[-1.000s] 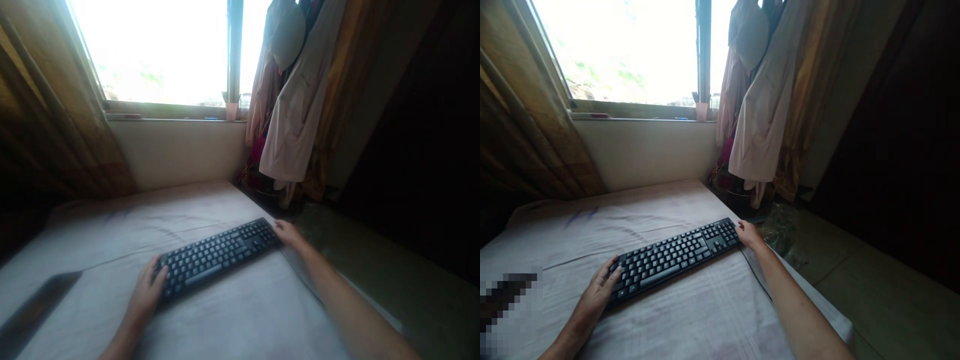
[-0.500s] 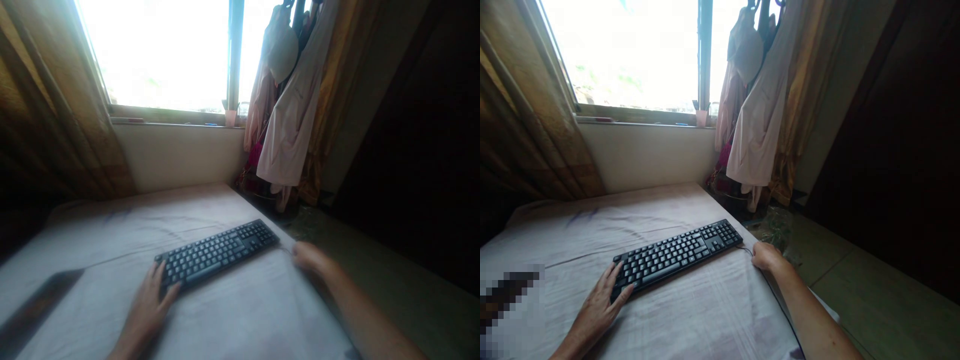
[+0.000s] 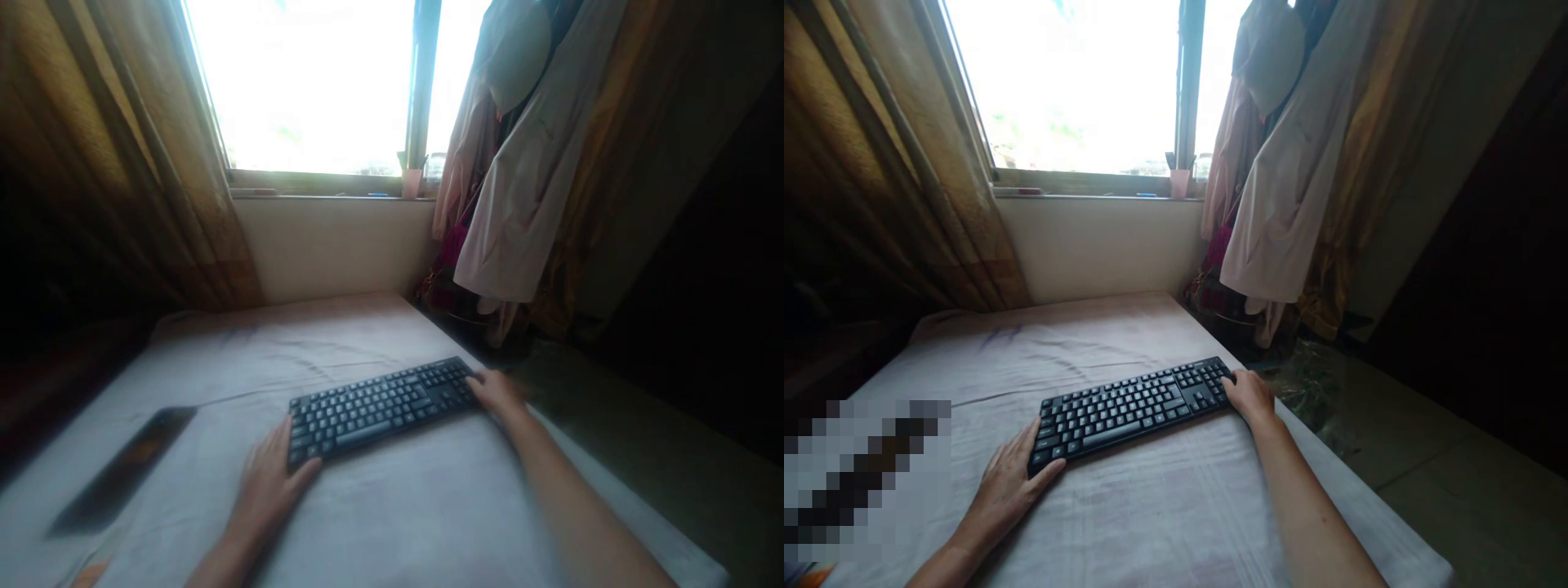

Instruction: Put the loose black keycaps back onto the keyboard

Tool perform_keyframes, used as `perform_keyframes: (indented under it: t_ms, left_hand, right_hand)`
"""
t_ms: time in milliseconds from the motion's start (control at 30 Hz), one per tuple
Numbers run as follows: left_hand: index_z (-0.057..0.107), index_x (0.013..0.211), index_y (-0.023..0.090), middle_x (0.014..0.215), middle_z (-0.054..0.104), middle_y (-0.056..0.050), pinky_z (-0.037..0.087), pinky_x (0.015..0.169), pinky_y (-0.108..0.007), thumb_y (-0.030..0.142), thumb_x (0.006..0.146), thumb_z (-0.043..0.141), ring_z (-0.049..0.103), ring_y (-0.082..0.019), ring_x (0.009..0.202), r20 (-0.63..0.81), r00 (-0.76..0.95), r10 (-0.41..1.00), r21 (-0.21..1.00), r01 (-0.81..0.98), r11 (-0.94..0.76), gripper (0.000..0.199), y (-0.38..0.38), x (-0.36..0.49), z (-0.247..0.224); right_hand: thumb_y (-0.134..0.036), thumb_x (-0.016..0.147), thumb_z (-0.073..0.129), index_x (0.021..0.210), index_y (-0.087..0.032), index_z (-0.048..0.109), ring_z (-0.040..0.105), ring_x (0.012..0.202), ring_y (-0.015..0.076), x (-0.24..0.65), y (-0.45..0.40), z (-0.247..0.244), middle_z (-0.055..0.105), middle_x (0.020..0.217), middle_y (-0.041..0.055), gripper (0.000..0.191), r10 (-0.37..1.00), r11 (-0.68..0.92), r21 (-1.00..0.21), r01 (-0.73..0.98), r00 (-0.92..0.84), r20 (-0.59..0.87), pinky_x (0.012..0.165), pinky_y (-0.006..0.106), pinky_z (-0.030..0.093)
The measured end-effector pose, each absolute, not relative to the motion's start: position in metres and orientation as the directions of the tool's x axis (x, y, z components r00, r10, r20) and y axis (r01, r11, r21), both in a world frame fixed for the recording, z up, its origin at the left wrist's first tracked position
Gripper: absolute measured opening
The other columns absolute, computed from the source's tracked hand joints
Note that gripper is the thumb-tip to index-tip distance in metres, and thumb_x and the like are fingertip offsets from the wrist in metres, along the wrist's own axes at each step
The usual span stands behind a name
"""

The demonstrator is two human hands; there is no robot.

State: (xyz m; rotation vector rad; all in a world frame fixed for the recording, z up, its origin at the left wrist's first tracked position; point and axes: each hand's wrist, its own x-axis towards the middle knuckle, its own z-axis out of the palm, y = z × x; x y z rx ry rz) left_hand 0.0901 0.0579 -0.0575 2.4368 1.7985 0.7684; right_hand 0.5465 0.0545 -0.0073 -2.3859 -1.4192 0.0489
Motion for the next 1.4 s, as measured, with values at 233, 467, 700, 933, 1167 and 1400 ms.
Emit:
perform_keyframes:
  t_ms: [233, 467, 700, 933, 1167, 1400]
  left_hand:
    - [0.039, 0.146, 0.014, 0.141, 0.057, -0.016, 0.041, 0.108, -0.051, 0.045, 0.089, 0.051, 0.053, -0.033, 0.13, 0.407, 0.286, 0.868, 0.229, 0.887, -0.4, 0.066, 0.045, 0.072, -0.059]
    - [0.056, 0.134, 0.018, 0.133, 0.064, -0.013, 0.044, 0.107, -0.049, 0.047, 0.094, 0.048, 0.058, -0.03, 0.125, 0.44, 0.332, 0.834, 0.17, 0.881, -0.441, 0.05, 0.012, 0.033, -0.056]
    - [0.067, 0.12, 0.02, 0.124, 0.069, -0.011, 0.052, 0.099, -0.047, 0.038, 0.096, 0.049, 0.064, -0.029, 0.115, 0.483, 0.34, 0.807, 0.136, 0.881, -0.453, 0.036, -0.002, 0.01, -0.042]
    - [0.064, 0.116, 0.018, 0.115, 0.068, -0.008, 0.055, 0.089, -0.044, 0.034, 0.096, 0.058, 0.067, -0.022, 0.102, 0.529, 0.39, 0.754, 0.123, 0.844, -0.522, 0.026, -0.02, 0.007, -0.026]
    - [0.069, 0.114, 0.02, 0.11, 0.074, -0.01, 0.055, 0.09, -0.041, 0.032, 0.1, 0.042, 0.069, -0.024, 0.101, 0.582, 0.429, 0.69, 0.049, 0.829, -0.557, 0.033, -0.056, -0.012, -0.012]
    - [0.071, 0.11, 0.022, 0.109, 0.075, -0.009, 0.056, 0.089, -0.042, 0.033, 0.097, 0.042, 0.071, -0.025, 0.098, 0.6, 0.406, 0.689, 0.007, 0.859, -0.512, 0.033, -0.074, -0.031, -0.007]
  right_hand:
    - [-0.038, 0.094, 0.049, 0.118, -0.014, 0.068, 0.067, 0.1, 0.0311, 0.529, 0.046, -0.032, 0.069, 0.11, 0.0176, 0.039, 0.777, -0.48, -0.318, 0.817, 0.565, 0.278, 0.08, 0.039, 0.054]
    - [-0.039, 0.095, 0.038, 0.132, -0.013, 0.058, 0.056, 0.119, 0.0342, 0.51, 0.031, -0.044, 0.059, 0.131, 0.0185, 0.049, 0.743, -0.389, -0.29, 0.875, 0.484, 0.462, 0.095, 0.048, 0.046]
    - [-0.043, 0.095, 0.035, 0.124, -0.009, 0.064, 0.06, 0.107, 0.0367, 0.503, 0.034, -0.054, 0.064, 0.119, 0.0216, 0.052, 0.733, -0.359, -0.268, 0.894, 0.448, 0.513, 0.086, 0.05, 0.049]
    - [-0.035, 0.095, 0.038, 0.117, -0.01, 0.067, 0.056, 0.11, 0.0377, 0.489, 0.027, -0.042, 0.061, 0.124, 0.0219, 0.044, 0.691, -0.23, -0.199, 0.953, 0.304, 0.656, 0.091, 0.054, 0.043]
    - [-0.031, 0.095, 0.043, 0.116, -0.017, 0.068, 0.053, 0.121, 0.0313, 0.471, -0.002, -0.033, 0.063, 0.128, 0.0154, 0.035, 0.692, 0.034, -0.043, 0.998, 0.007, 0.722, 0.103, 0.046, 0.035]
    - [-0.028, 0.096, 0.041, 0.111, -0.015, 0.07, 0.057, 0.119, 0.0294, 0.484, -0.015, -0.027, 0.068, 0.122, 0.0158, 0.035, 0.676, 0.147, 0.032, 0.989, -0.124, 0.726, 0.102, 0.043, 0.037]
